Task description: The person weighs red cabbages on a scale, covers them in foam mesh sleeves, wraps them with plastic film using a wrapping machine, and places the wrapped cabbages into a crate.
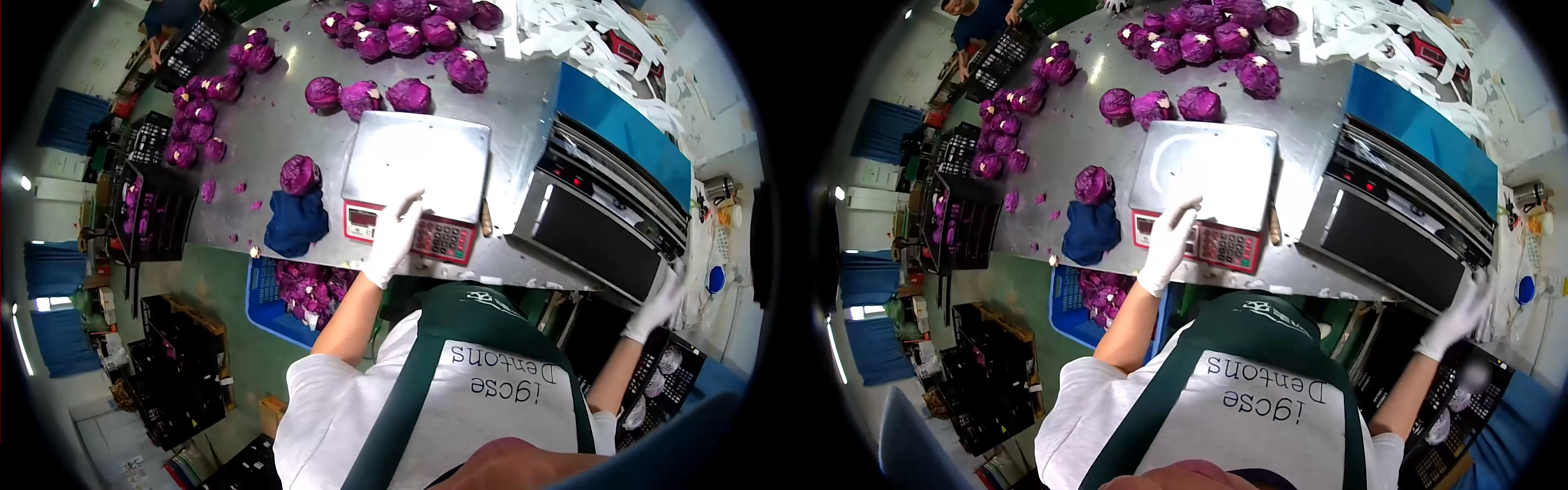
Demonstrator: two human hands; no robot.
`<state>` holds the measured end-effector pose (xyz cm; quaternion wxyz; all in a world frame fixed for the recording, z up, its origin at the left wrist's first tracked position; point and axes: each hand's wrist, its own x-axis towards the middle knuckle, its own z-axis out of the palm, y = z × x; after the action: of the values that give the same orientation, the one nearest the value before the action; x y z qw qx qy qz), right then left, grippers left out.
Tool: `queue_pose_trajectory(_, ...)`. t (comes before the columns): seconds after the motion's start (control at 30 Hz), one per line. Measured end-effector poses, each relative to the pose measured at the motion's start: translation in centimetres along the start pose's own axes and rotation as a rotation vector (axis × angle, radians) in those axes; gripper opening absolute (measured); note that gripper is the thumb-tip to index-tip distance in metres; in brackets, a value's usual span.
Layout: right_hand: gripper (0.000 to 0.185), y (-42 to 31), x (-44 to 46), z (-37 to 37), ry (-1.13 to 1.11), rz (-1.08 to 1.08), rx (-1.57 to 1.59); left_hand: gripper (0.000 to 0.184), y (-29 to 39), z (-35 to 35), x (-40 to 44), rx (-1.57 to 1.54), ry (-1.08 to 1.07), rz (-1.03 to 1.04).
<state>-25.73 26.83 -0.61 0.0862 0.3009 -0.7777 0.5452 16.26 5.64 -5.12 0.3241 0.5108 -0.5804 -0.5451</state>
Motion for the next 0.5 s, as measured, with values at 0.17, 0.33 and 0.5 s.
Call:
queue_pose_trajectory(0.17,0.037,-8.2,-8.0,16.4,-0.718,-0.145,0.166,0.028,-5.9,-8.4,7.5,-0.155,0.136,0.085)
queue_pose_trajectory(0.33,0.063,-8.1,-11.5,27.7,-0.945,0.326,0.097,0.035,-6.2,-12.9,11.7,0.314,0.313,0.214)
queue_pose_trajectory(0.5,0.074,-7.0,-13.9,35.1,-0.877,0.293,-0.007,0.049,-12.5,-14.8,15.4,0.364,0.329,0.073)
